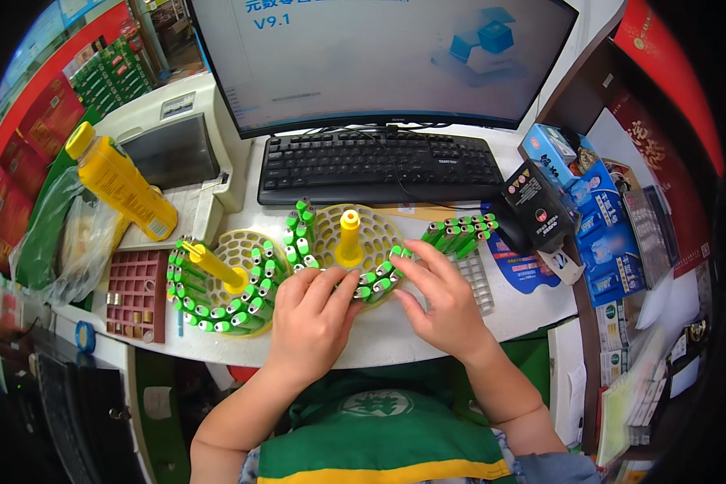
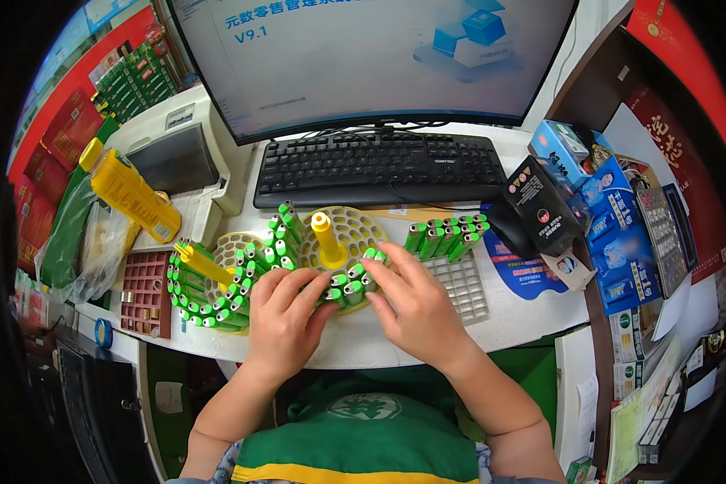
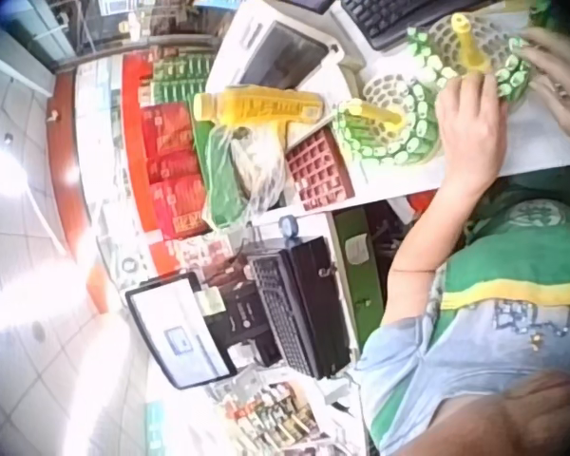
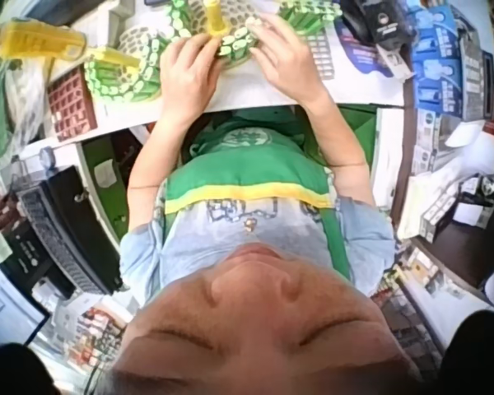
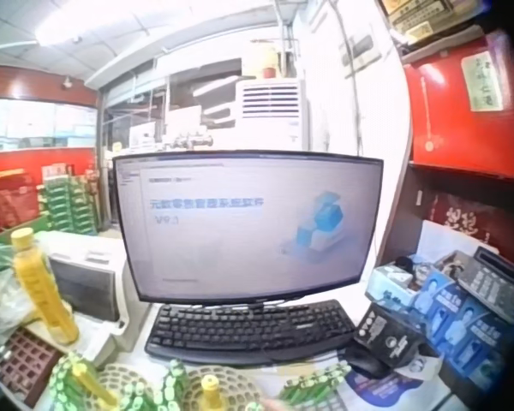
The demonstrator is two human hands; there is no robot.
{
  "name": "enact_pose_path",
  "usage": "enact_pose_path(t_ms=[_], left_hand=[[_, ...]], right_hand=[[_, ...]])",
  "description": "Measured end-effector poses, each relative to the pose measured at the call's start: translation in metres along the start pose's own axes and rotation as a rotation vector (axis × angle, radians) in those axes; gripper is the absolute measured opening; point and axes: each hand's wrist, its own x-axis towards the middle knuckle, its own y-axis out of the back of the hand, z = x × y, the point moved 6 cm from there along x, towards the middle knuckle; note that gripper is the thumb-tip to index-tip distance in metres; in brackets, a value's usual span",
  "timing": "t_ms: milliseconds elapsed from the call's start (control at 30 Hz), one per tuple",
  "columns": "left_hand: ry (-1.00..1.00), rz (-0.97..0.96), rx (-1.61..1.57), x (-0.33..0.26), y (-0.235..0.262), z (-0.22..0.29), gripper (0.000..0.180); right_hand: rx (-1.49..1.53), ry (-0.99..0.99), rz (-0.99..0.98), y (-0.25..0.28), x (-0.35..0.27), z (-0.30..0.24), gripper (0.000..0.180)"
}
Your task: The person repeatedly picks up green cylindrical batteries and inserts them into a yellow circular holder with multiple slots. The person continues filling the holder until it is full, then sets it aside.
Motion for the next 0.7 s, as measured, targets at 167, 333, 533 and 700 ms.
enact_pose_path(t_ms=[167,333,533,700], left_hand=[[0.013,0.028,0.002,0.004,-0.006,0.008,0.04],[0.044,0.077,-0.029,-0.012,0.022,0.003,0.041],[0.197,0.115,0.13,-0.052,0.102,-0.049,0.046],[0.23,-0.147,-0.005,-0.054,0.102,-0.082,0.041]], right_hand=[[-0.093,0.037,-0.015,-0.001,0.006,0.005,0.038],[-0.165,0.095,-0.029,0.01,0.009,-0.019,0.04],[-0.074,0.405,-0.139,-0.038,0.027,-0.082,0.031],[-0.119,0.563,-0.184,-0.098,0.048,-0.107,0.025]])
